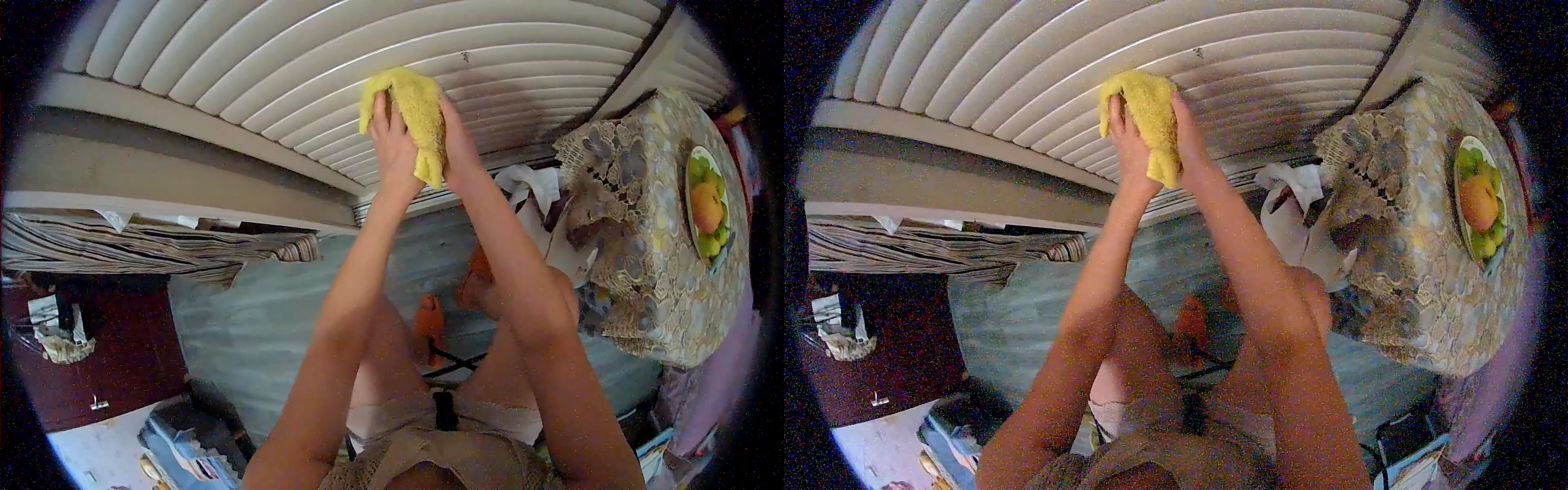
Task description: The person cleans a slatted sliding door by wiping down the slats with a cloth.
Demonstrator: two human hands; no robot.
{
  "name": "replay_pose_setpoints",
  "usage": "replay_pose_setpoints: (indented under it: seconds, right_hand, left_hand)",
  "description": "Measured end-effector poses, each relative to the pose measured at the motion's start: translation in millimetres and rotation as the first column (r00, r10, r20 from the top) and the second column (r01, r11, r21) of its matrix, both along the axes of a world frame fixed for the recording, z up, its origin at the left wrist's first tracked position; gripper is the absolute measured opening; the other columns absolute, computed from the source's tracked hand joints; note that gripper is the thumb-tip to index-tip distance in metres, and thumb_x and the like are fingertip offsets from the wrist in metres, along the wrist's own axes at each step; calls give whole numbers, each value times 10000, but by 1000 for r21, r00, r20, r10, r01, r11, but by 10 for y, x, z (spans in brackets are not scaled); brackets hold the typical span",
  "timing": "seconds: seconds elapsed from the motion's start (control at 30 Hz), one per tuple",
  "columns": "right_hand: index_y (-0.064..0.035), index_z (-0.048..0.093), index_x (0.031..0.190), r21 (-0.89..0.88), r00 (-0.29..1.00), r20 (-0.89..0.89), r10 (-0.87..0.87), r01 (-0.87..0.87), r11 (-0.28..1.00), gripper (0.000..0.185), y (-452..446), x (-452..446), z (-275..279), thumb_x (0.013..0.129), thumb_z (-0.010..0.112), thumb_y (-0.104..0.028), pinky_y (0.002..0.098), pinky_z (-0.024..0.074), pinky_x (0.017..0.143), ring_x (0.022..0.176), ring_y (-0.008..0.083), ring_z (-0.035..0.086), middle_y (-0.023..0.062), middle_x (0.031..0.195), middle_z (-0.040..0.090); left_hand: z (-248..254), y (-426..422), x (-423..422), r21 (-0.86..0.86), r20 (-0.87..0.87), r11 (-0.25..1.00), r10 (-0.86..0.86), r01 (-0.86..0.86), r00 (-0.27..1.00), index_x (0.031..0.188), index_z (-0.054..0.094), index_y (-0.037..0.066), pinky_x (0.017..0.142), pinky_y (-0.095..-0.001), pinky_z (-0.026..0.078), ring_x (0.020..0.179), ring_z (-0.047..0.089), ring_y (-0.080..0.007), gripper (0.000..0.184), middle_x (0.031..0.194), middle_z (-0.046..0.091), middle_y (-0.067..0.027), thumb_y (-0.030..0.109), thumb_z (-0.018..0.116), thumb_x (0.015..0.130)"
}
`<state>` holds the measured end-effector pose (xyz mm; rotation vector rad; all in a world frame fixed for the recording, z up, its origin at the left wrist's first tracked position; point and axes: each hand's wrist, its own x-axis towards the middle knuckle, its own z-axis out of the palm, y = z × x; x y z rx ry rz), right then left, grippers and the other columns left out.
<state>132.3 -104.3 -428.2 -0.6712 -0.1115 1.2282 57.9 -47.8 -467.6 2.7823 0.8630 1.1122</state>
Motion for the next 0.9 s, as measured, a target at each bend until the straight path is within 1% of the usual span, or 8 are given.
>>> replay_pose_setpoints:
  seconds: [0.17,0.4,0.47,0.57,0.73,0.8,0.87,0.9]
  right_hand:
    - [-54,500,1233,-189,784,576,232,-148,971,596,-92,25,-10,882,463,-534,286,401,914,1064,158,530,86,1187,549]
    - [-45,539,1167,-242,434,750,499,-522,818,577,-240,27,-59,827,584,-508,282,442,837,939,130,569,45,1026,608]
    - [-42,545,1148,-298,358,666,654,-677,673,564,-336,-19,69,816,610,-493,282,469,774,913,127,573,45,1013,605]
    - [-39,548,1142,-345,335,639,692,-680,647,589,-283,16,-52,810,602,-522,276,482,728,883,127,583,51,988,613]
    - [-31,566,1131,-380,370,630,683,-620,687,593,-320,181,35,822,576,-537,277,473,748,885,127,582,59,949,623]
    - [-25,570,1130,-487,268,584,766,-640,595,594,-238,261,-27,829,567,-537,284,468,769,898,130,580,70,965,622]
    - [-10,565,1143,-357,295,829,475,-374,856,596,-176,253,-141,835,566,-521,294,438,850,974,157,563,100,1063,596]
    - [-4,531,1184,-247,361,870,337,-273,930,590,-173,203,-188,828,607,-468,295,407,904,1036,177,534,110,1118,570]
  left_hand:
    - [239,18,-225,-99,76,969,-221,227,972,1292,431,58,1063,-498,189,1298,207,-435,647,1356,335,-212,308,640,733]
    - [532,112,-692,-746,62,537,-533,394,844,1012,582,18,836,-390,445,963,554,-372,393,1001,605,-181,180,692,672]
    - [488,102,-745,-690,84,562,-564,456,822,966,597,8,792,-355,467,902,598,-310,300,949,631,-159,146,668,710]
    - [529,77,-779,-826,166,394,-512,402,843,1004,600,18,807,-338,459,915,595,-228,268,991,636,-108,124,648,763]
    - [463,279,-752,-893,434,219,196,392,879,1069,602,38,816,-317,453,947,561,-159,243,1059,610,-22,157,589,858]
    - [283,458,-799,-862,460,330,191,385,867,1074,600,52,802,-329,462,947,596,-204,284,1041,640,-73,211,594,838]
    - [260,544,-847,-556,-262,822,-31,-124,965,1030,621,72,771,-361,478,912,619,-289,315,983,655,-143,255,634,774]
    - [248,469,-796,-518,-323,842,-32,-148,946,960,643,79,735,-396,485,882,606,-347,319,918,644,-183,269,664,704]
